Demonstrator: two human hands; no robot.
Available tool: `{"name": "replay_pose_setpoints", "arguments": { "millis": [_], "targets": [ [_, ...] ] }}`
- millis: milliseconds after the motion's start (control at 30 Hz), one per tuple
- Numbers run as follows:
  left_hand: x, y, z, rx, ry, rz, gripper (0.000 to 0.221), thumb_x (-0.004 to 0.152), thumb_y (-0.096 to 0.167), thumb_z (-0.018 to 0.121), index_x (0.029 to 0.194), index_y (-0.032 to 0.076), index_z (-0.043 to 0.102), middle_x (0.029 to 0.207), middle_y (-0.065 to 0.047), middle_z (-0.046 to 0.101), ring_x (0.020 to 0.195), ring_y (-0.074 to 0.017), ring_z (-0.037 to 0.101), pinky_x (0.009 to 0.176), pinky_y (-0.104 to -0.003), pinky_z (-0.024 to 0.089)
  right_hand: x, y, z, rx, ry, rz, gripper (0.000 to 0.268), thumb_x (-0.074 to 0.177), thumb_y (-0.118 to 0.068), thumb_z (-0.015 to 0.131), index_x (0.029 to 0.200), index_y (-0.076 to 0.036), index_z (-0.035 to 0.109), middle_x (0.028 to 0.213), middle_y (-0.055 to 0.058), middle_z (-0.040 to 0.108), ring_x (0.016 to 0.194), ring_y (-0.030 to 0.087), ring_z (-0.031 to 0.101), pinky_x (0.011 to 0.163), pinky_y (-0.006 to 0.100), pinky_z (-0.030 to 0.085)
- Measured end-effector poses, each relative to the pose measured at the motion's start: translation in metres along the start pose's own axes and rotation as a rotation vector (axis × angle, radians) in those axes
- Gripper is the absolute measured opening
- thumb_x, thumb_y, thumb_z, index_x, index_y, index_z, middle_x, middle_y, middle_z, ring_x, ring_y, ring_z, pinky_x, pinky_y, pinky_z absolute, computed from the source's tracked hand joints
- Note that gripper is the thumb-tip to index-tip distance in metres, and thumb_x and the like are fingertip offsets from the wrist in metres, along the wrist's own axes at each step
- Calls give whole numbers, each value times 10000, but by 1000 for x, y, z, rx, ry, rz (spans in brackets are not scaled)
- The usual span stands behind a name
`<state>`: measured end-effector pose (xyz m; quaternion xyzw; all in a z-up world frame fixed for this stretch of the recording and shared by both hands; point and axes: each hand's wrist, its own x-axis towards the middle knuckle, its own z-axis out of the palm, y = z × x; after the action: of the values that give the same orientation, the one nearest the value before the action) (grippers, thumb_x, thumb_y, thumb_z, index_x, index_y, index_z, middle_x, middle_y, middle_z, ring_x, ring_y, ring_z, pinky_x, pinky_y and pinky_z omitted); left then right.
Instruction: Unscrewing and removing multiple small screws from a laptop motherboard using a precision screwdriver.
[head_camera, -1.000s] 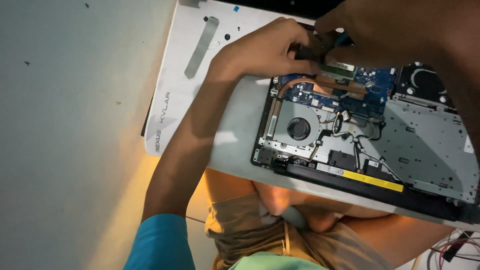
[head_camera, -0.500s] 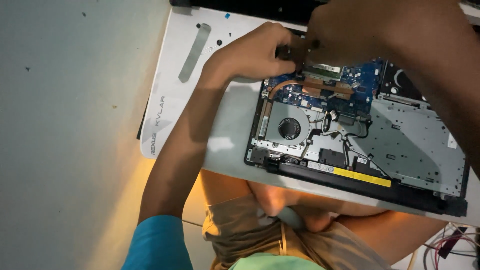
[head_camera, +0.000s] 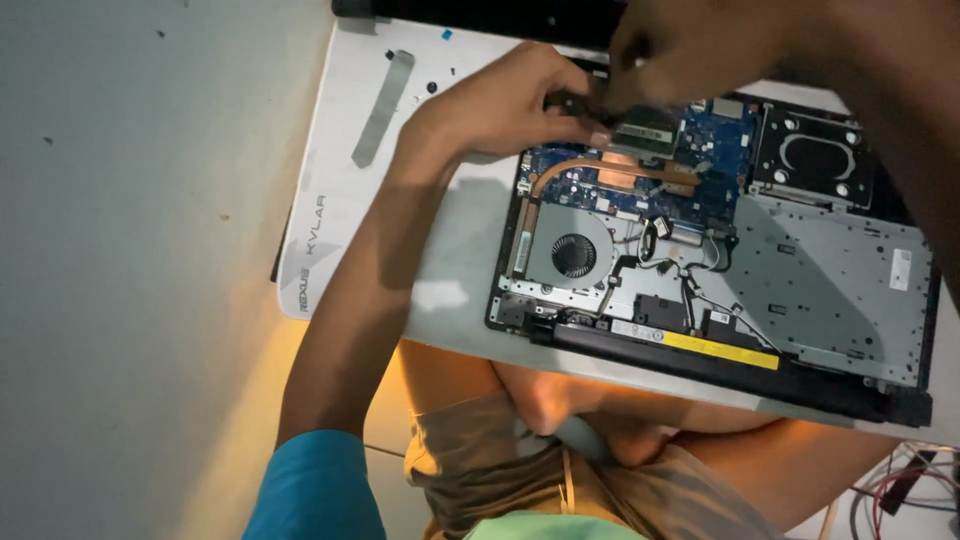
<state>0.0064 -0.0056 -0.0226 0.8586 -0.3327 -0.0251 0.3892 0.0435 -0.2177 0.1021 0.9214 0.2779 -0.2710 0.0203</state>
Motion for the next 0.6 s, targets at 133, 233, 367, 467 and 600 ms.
{"name": "replay_pose_setpoints", "arguments": {
  "millis": [133,233,367,467,600],
  "targets": [
    [-3,3,-3,-56,18,8,272,1006,317,977,1012,51,918,781,-31,790,577,-136,567,519,-309,452,-1,-27,-3,-314,-85,101,449,1156,-466,691,1245,-118,960,760,165,876,548,295,676,579,437,539],
    [-4,10,-10,-74,-27,23,208,1041,298,969,1028,95,925,795,-17,797,608,-125,595,565,-304,472,4,-30,0,-276,-110,61,413,1112,-445,793,1252,-93,956,830,153,895,567,310,683,602,446,561],
    [-6,-14,0,6,6,56,247,945,173,943,1138,25,900,1025,-73,768,838,-209,683,774,-352,574,9,-11,9,-480,-41,-41,308,1125,-456,768,1234,-226,941,845,43,937,519,245,727,599,363,576],
    [-7,-21,2,78,57,47,399,893,154,949,1219,-43,831,1190,-161,796,978,-315,784,867,-415,651,7,-16,12,-622,-10,-125,234,1117,-441,762,1299,-392,903,1013,-68,982,678,188,868,769,359,654],
    [-11,-1,-9,-78,31,-14,498,856,160,908,1307,-16,791,1012,-95,844,741,-218,626,646,-369,559,15,-37,17,-576,99,-255,220,1012,-231,894,1219,-302,919,1043,-49,959,718,193,883,741,333,653]
  ]
}}
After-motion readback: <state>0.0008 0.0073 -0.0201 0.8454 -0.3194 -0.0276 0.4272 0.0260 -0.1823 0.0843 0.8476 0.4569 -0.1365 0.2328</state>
